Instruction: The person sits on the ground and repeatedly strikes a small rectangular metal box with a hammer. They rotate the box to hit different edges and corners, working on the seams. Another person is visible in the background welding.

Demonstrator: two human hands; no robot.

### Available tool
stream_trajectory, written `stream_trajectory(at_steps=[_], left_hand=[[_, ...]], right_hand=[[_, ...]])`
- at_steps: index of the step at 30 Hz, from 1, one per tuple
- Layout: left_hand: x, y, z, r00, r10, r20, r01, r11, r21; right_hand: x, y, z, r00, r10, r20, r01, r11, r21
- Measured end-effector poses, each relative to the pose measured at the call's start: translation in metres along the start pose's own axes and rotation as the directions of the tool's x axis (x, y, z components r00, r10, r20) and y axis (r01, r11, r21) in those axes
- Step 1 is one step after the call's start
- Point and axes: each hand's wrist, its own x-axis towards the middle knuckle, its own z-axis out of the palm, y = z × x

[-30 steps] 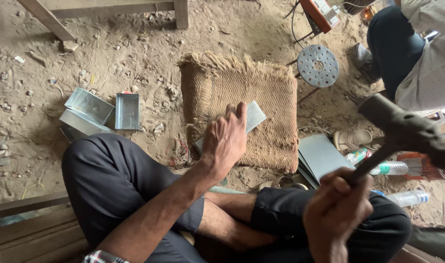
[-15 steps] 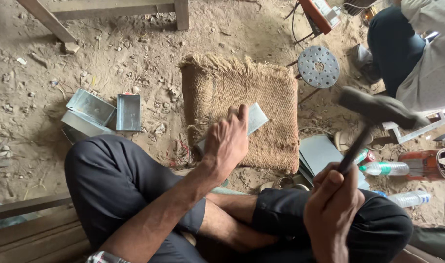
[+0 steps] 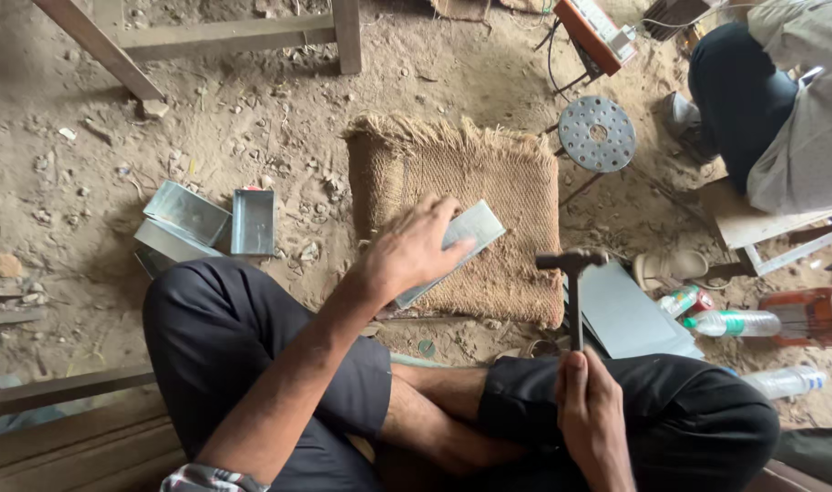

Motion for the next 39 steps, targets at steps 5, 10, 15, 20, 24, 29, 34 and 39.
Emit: stream_trajectory(at_steps=[5,10,15,20,24,29,34,39], left_hand=[[0.011,-0.019,0.008,0.992,-0.112,0.062,0.102,0.983,0.151],[0.007,-0.016,0.03,0.999,-0.047,0.004,0.047,0.998,0.051],[-0.005,-0.021,0.027,0.733,0.467,-0.495,-0.532,0.847,0.012],[0.005,-0.017,0.048,0.524,0.336,-0.782,-0.556,0.831,-0.016],[0.023,-0.031,0.061,0.462,0.284,-0.84,-0.545,0.838,-0.016],[0.019,-0.03,0.069,0.407,0.284,-0.868,-0.493,0.868,0.053],[0.005,-0.019,0.065,0.48,0.245,-0.842,-0.538,0.84,-0.063],[-0.004,0.0,0.042,0.427,0.369,-0.825,-0.605,0.795,0.043]], right_hand=[[-0.009,0.001,0.012,0.995,0.074,-0.063,-0.07,0.995,0.07],[-0.009,0.001,0.018,0.993,0.096,-0.073,-0.08,0.977,0.198],[-0.014,0.005,0.02,0.99,0.083,-0.118,-0.056,0.975,0.214],[-0.013,-0.003,0.02,0.99,0.032,-0.134,-0.011,0.988,0.156],[-0.014,-0.011,0.019,0.996,0.044,-0.082,-0.035,0.993,0.116],[-0.009,-0.02,0.014,0.997,0.063,-0.053,-0.063,0.998,-0.013],[-0.004,-0.007,0.02,0.999,-0.029,-0.038,0.03,0.999,0.034],[0.002,-0.007,0.042,1.0,0.017,-0.012,-0.02,0.977,-0.212]])
